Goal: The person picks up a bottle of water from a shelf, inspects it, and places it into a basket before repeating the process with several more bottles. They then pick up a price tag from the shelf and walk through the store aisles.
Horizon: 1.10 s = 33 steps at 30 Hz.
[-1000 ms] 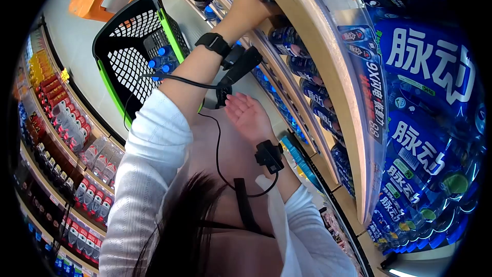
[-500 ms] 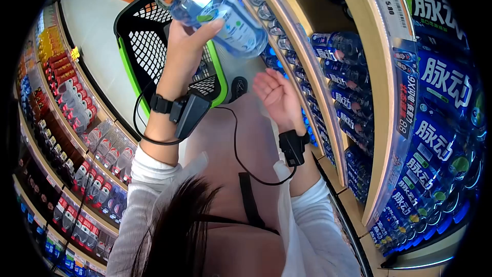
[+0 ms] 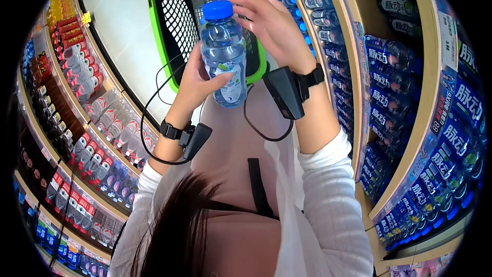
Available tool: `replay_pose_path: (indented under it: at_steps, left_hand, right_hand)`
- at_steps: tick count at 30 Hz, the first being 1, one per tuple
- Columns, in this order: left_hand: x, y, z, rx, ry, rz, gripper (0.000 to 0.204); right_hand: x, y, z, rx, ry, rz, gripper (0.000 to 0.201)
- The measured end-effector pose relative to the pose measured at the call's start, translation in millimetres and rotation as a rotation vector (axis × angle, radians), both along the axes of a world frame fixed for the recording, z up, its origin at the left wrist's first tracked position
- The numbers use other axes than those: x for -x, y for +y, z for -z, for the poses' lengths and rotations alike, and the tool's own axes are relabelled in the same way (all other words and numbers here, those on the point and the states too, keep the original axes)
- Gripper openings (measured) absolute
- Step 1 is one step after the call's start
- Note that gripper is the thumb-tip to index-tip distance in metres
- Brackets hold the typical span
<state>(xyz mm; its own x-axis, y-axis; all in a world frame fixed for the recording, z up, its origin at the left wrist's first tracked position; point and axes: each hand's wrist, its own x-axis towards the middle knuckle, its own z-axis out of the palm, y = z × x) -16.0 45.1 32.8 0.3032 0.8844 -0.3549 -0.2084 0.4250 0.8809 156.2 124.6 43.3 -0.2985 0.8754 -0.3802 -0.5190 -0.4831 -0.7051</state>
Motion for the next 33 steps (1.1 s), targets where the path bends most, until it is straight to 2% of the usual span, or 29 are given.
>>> replay_pose_path:
  at_steps: [2,3,6,10,11,17,26,33]
  left_hand:
    - [14,-5,5,-0.017,0.05,0.021,0.067]
    - [21,-7,7,-0.016,0.097,0.032,0.067]
    - [37,-10,7,0.004,0.059,-0.006,0.067]
    - [54,-9,13,0.012,0.121,-0.07,0.068]
    - [61,-8,12,-0.012,0.192,0.002,0.066]
    - [76,-9,12,-0.041,0.391,0.054,0.069]
    - [92,-29,18,-0.039,0.255,-0.031,0.081]
    - [98,-42,14,0.224,0.107,0.127,0.074]
  right_hand:
    - [20,4,-3,-0.009,-0.043,-0.092,0.036]
    - [29,5,2,-0.091,-0.088,-0.128,0.034]
    - [49,2,5,-0.055,-0.019,-0.182,0.031]
    - [67,-8,13,0.005,0.009,-0.189,0.028]
    - [72,-10,17,0.029,-0.03,-0.184,0.028]
    - [93,-16,25,0.095,0.02,-0.075,0.027]
    - [93,-18,45,0.12,0.126,0.021,0.035]
    - [89,-19,45,0.108,0.152,0.047,0.037]
